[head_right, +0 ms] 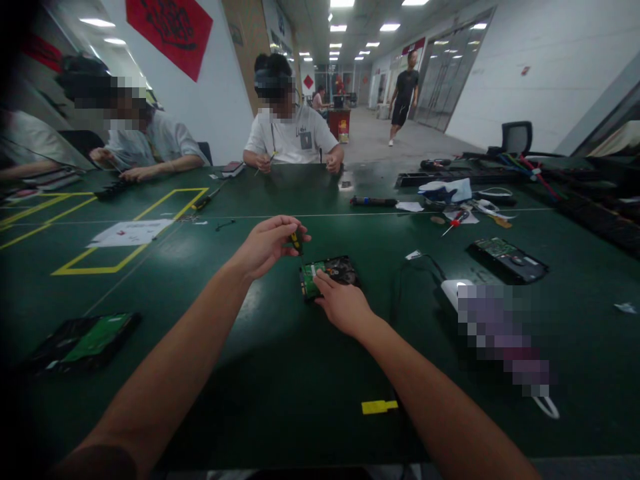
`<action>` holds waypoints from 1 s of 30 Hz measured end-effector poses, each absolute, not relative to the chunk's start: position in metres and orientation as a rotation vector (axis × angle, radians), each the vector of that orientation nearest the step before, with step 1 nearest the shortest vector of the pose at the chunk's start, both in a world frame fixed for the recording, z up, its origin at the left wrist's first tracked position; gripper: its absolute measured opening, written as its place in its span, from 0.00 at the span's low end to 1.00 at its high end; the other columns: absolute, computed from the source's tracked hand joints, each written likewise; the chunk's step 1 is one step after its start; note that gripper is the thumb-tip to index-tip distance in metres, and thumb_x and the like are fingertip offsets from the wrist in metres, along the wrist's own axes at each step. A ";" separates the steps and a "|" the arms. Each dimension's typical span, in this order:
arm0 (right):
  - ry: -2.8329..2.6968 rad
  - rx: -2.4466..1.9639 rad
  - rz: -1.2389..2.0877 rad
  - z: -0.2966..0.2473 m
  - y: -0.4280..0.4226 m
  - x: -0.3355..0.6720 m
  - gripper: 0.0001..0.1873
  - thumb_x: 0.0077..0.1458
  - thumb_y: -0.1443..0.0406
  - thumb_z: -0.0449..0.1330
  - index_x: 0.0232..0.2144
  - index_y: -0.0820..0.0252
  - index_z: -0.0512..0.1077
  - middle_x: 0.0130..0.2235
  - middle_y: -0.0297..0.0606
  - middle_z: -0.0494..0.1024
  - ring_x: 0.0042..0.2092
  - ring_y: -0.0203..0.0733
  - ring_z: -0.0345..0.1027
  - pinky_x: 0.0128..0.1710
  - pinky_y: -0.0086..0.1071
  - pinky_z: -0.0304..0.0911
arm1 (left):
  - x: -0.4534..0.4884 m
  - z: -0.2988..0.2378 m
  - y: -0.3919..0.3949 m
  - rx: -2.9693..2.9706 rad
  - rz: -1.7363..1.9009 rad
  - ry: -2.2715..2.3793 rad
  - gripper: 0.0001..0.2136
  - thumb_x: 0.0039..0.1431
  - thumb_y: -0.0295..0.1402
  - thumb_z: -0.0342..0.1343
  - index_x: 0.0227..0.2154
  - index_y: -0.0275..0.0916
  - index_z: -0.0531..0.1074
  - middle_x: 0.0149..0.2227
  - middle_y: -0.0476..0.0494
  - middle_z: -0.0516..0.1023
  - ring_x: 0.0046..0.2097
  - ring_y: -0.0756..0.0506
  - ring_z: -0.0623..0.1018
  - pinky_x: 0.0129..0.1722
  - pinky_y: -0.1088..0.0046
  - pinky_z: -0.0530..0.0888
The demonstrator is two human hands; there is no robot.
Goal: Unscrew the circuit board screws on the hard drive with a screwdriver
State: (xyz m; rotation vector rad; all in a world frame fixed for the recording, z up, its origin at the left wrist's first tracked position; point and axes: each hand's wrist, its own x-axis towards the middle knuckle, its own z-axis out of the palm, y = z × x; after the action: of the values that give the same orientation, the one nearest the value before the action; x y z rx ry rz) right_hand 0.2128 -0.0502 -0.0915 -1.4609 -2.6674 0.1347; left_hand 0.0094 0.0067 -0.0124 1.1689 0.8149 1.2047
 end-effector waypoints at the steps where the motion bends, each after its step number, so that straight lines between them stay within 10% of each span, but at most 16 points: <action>1: -2.666 -1.465 0.141 -0.091 -0.050 0.213 0.29 0.66 0.57 0.50 0.67 0.52 0.57 0.70 0.38 0.55 0.51 0.53 0.74 0.47 0.47 0.72 | 0.009 -0.012 0.007 1.162 1.198 0.804 0.07 0.57 0.32 0.61 0.38 0.37 0.73 0.43 0.40 0.77 0.43 0.43 0.79 0.29 0.72 0.75; 30: -2.663 -1.459 0.178 -0.088 -0.051 0.213 0.30 0.66 0.57 0.50 0.68 0.51 0.57 0.70 0.39 0.55 0.53 0.53 0.73 0.48 0.47 0.71 | 0.012 -0.016 0.007 1.403 1.189 0.884 0.10 0.56 0.41 0.64 0.33 0.39 0.78 0.32 0.45 0.74 0.31 0.51 0.71 0.26 0.77 0.66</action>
State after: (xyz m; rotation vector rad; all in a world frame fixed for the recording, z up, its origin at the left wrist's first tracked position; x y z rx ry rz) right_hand 0.2131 -0.0505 -0.0884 -1.4590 -2.6629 0.1783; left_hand 0.0118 0.0068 -0.0161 1.4028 0.8837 1.1888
